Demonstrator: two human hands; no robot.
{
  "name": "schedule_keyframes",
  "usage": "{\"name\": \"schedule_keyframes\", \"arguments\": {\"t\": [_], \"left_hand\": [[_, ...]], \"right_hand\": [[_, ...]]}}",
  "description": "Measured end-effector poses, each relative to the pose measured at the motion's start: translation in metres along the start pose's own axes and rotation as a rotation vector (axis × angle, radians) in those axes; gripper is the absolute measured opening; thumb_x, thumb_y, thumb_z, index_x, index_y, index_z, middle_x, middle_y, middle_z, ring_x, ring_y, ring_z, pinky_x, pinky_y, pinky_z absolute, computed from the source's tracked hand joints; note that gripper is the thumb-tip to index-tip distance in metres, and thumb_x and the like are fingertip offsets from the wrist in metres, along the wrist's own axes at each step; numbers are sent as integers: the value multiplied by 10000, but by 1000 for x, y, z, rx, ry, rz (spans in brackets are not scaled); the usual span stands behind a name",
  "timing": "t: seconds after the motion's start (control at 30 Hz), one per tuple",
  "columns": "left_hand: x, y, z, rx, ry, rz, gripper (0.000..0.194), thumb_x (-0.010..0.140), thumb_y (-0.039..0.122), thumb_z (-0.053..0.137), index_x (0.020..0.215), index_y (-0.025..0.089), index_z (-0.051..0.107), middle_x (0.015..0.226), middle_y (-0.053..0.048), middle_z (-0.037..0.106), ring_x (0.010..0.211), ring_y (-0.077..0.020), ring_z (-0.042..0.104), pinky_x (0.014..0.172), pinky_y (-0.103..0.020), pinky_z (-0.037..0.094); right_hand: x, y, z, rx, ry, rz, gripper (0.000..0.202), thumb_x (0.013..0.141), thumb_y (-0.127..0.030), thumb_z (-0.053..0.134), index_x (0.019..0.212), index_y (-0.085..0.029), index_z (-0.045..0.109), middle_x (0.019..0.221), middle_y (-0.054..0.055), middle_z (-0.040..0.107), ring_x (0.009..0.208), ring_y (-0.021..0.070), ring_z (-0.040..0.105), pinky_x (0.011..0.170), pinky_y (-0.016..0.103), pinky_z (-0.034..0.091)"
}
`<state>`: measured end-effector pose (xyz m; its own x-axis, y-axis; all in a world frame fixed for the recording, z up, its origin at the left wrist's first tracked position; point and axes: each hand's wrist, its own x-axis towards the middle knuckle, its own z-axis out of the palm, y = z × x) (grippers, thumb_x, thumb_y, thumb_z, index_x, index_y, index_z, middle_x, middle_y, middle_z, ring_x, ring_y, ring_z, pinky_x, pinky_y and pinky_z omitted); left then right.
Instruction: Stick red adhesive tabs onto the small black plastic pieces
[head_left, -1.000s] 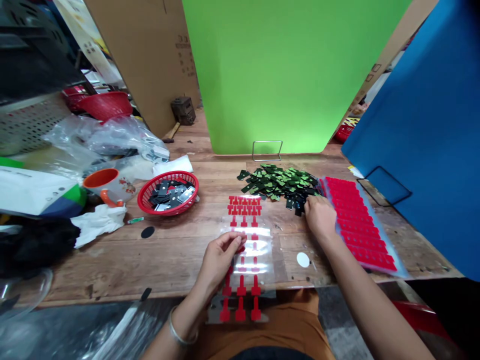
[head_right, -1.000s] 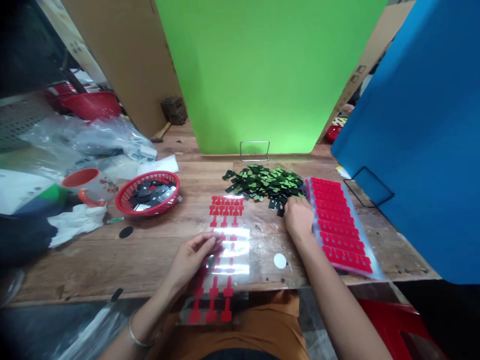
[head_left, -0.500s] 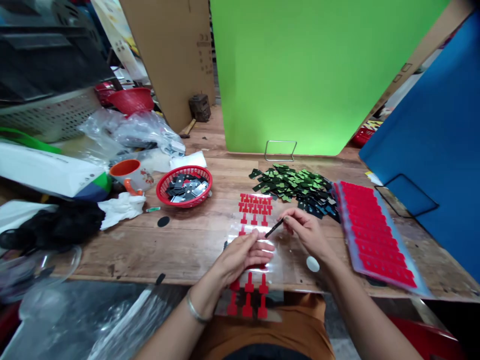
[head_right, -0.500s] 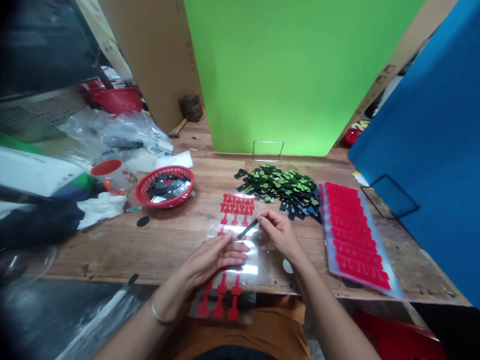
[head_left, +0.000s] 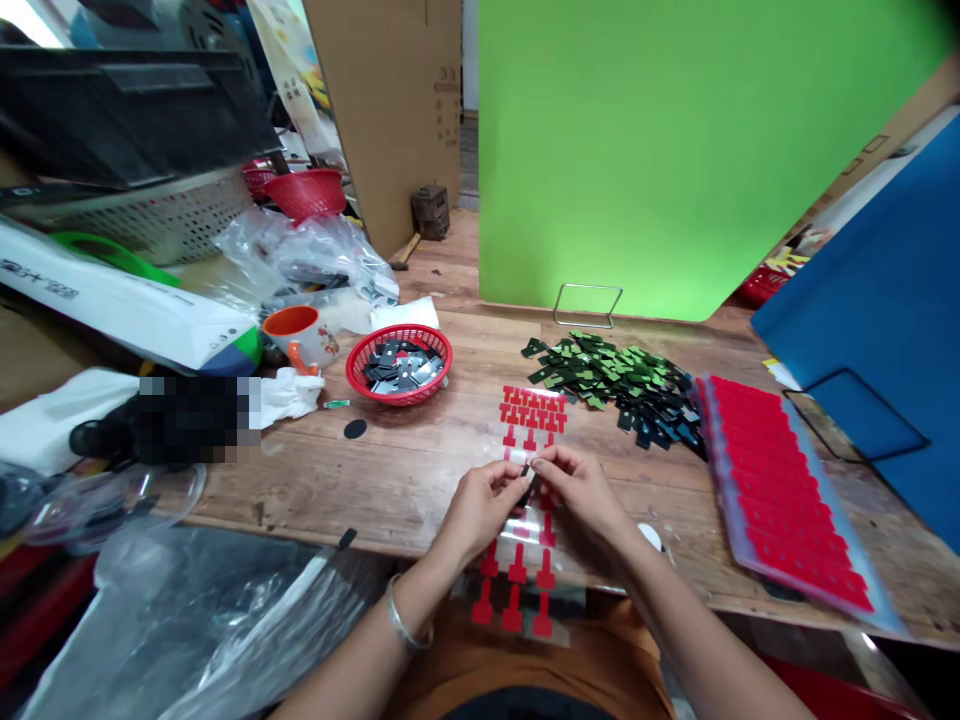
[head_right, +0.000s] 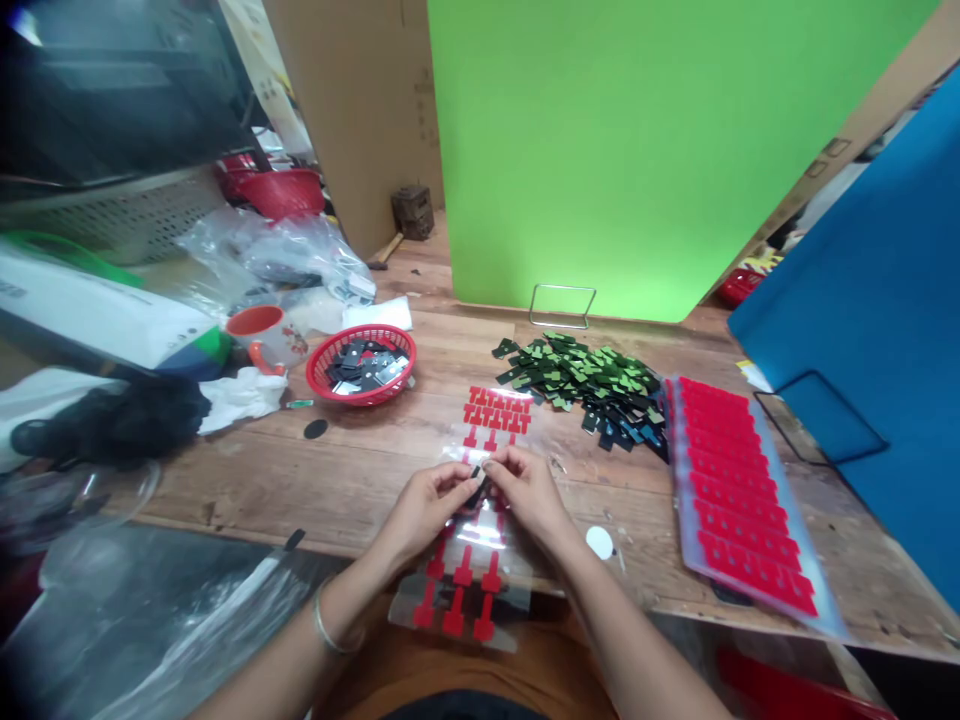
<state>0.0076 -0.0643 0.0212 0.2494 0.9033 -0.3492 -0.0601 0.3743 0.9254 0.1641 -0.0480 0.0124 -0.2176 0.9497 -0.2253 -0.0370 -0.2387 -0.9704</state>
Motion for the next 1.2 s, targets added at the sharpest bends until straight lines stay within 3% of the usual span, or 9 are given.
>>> {"name": "schedule_keyframes", "arguments": {"t": [0.17,0.3,0.47,0.6,0.7,0.87,1.07,1.2], "left_hand": [[2,-2,-9,-184,116,-143,220,729,305,673,793,116,579,706,-50,673,625,-133,640,608,-244,544],[13,4,-23,-214,258,-113,171,760,235,646,824,128,529,678,-59,679,559,-129,641,568,-250,554],[45,20,-40,-194,368,-30,75,807,143,582,835,121,515,684,-67,681,576,-126,657,582,-242,559],[80,27,-49,-169,411,12,43,835,102,530,816,127,500,683,-49,674,566,-105,651,574,-220,554],[106,30,-51,-141,426,16,66,842,89,514,804,132,482,641,-36,662,535,-103,643,544,-209,544],[134,33,-48,-97,410,-18,74,850,91,506,807,138,470,566,-10,628,486,-107,628,512,-214,537],[143,30,-46,-55,370,-36,55,850,145,535,830,146,484,539,10,605,514,-116,636,548,-236,547],[145,28,-48,-24,364,-37,60,844,157,548,839,137,492,552,3,612,519,-119,635,570,-252,553]], "right_hand": [[18,-1,8,-91,-34,19,280,788,-412,553,706,-148,598,562,-2,573,452,96,460,446,210,344],[54,3,6,-491,147,-193,189,811,-298,472,776,-160,596,681,16,626,588,135,554,566,240,425],[95,6,11,-741,220,-227,118,752,-132,481,735,-173,590,780,30,621,770,162,557,727,265,413],[111,3,20,-899,215,-162,100,759,-138,517,731,-188,599,873,53,604,833,181,547,724,270,393],[120,0,24,-994,204,-97,44,753,-191,566,736,-197,606,944,65,595,831,195,552,675,271,384],[127,-7,26,-1092,159,-15,47,745,-200,582,743,-199,629,866,58,615,701,179,563,585,258,356],[113,-1,31,-1142,213,-85,162,847,-274,502,902,-203,637,1025,71,570,864,177,544,664,246,369],[106,8,35,-1149,251,-162,197,875,-248,450,838,-199,637,979,66,560,916,183,506,693,245,359]]}}
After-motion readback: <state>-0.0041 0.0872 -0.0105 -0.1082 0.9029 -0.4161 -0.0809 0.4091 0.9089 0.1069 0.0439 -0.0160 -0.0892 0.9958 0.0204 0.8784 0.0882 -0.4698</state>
